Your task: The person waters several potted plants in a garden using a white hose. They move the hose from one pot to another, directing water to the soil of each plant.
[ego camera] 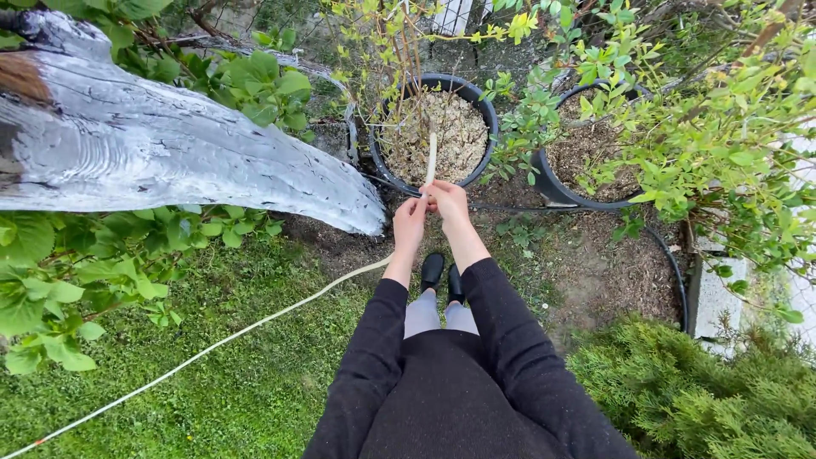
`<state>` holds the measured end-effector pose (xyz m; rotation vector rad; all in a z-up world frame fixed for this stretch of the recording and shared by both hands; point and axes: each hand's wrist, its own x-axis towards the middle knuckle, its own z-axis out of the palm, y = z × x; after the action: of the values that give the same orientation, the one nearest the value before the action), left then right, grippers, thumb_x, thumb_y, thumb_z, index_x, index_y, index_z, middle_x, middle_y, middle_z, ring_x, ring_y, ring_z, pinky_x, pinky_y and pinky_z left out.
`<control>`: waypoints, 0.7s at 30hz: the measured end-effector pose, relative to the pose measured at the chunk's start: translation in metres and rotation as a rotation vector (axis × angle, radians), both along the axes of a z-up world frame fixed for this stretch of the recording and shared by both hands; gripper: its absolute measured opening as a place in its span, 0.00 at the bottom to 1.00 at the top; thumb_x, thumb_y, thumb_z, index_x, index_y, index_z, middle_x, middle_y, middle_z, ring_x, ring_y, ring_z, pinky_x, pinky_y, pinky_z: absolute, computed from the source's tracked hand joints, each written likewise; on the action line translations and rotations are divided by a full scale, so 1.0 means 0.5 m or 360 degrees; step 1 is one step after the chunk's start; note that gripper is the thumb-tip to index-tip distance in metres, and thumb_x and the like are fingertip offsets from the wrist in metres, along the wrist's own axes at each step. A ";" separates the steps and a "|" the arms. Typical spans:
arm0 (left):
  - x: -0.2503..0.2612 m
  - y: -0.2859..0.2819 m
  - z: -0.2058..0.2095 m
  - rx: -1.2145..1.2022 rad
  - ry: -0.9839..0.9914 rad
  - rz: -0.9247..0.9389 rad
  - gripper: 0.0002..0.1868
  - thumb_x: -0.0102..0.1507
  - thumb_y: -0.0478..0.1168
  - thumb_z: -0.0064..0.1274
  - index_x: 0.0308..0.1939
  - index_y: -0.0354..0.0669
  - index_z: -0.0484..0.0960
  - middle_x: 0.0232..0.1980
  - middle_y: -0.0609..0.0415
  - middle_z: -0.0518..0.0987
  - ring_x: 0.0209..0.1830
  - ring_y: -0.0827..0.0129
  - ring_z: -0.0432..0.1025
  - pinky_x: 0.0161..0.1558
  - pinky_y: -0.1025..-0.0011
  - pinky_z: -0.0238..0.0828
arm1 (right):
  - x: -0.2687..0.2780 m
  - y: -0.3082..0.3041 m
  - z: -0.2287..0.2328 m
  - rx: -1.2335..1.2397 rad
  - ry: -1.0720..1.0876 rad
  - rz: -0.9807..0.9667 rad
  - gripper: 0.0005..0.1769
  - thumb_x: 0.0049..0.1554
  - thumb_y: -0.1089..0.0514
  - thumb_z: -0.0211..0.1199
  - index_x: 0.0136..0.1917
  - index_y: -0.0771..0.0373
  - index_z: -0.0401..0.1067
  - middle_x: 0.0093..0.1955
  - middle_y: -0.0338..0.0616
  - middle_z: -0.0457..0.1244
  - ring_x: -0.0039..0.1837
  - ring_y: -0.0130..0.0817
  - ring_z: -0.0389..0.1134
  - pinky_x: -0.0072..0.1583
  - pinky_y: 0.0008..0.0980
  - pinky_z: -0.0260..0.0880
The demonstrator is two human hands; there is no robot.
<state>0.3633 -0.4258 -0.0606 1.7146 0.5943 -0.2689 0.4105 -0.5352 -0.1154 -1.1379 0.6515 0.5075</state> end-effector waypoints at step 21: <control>0.024 -0.006 0.004 0.0097 0.0113 -0.0020 0.21 0.68 0.54 0.52 0.39 0.40 0.88 0.28 0.58 0.82 0.26 0.79 0.68 0.30 0.74 0.62 | 0.018 -0.002 0.045 -0.0009 -0.0034 -0.0127 0.12 0.58 0.65 0.64 0.55 0.72 0.76 0.44 0.46 0.72 0.37 0.25 0.69 0.38 0.24 0.69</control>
<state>0.3753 -0.4289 -0.0588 1.7734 0.6498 -0.3245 0.4194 -0.5362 -0.0931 -1.1169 0.6774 0.4252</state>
